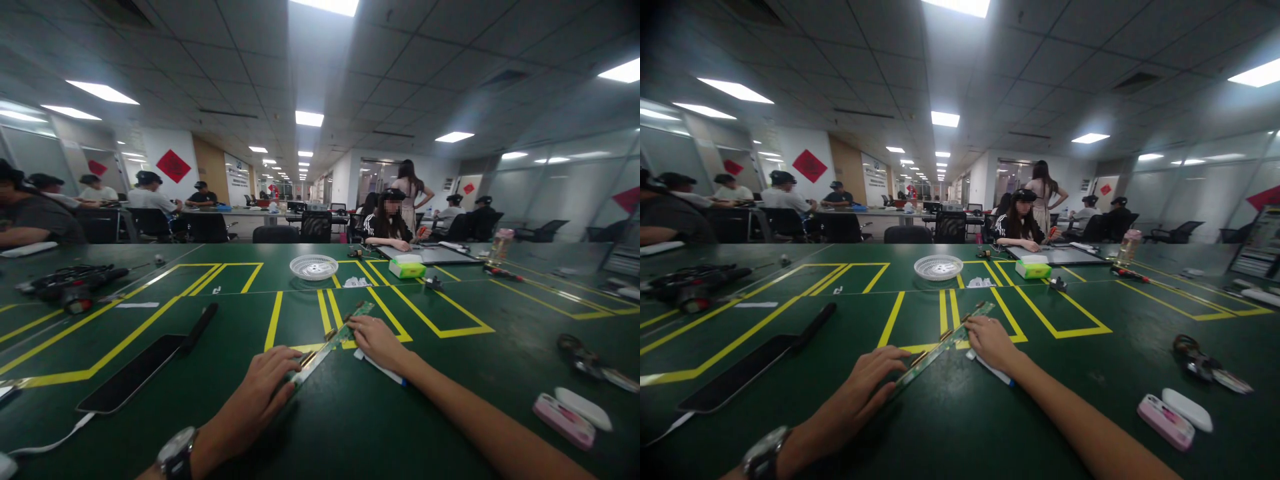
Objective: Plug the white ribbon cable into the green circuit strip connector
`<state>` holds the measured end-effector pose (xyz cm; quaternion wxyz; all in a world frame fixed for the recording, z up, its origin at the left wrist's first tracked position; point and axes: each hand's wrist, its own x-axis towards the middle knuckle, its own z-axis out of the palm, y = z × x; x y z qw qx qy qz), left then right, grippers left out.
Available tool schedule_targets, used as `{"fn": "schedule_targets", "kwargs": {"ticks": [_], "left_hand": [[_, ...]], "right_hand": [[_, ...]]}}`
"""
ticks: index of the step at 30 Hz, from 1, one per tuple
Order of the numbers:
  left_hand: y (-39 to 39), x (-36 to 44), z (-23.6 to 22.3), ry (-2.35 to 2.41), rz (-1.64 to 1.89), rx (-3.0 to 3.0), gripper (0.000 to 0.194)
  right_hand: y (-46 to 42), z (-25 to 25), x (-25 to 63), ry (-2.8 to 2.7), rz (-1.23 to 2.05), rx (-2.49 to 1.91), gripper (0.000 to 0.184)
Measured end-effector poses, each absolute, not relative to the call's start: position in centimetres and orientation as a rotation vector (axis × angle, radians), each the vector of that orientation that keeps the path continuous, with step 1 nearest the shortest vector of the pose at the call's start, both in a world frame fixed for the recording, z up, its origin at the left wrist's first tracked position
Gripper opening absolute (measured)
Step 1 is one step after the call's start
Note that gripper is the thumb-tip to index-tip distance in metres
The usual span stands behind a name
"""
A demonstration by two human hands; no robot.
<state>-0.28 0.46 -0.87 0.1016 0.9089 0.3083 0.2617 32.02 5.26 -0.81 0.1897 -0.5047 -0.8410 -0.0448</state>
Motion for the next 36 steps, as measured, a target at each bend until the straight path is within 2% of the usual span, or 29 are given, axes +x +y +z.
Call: {"fn": "schedule_targets", "kwargs": {"ticks": [5, 9, 15, 27, 36], "left_hand": [[0.2, -0.1, -0.4, 0.903, 0.654, 2.719, 0.025], [0.2, -0.2, -0.3, 0.854, 0.634, 2.731, 0.024], [0.2, 0.0, -0.3, 0.873, 0.613, 2.733, 0.023], [-0.1, 0.2, 0.1, 0.872, 0.581, 2.723, 0.022], [0.1, 0.1, -0.2, 0.887, 0.558, 2.717, 0.026]], "right_hand": [[7.3, -1.1, 37.0, -2.074, -0.274, -1.983, 0.043], [7.4, -1.2, 38.3, -1.983, -0.342, -2.175, 0.043], [7.8, -2.0, 38.4, -1.999, -0.442, -2.231, 0.042], [8.1, -1.9, 38.8, -2.021, -0.243, -2.213, 0.055], [7.9, -2.1, 39.2, -2.212, -0.229, -2.0, 0.048]]}}
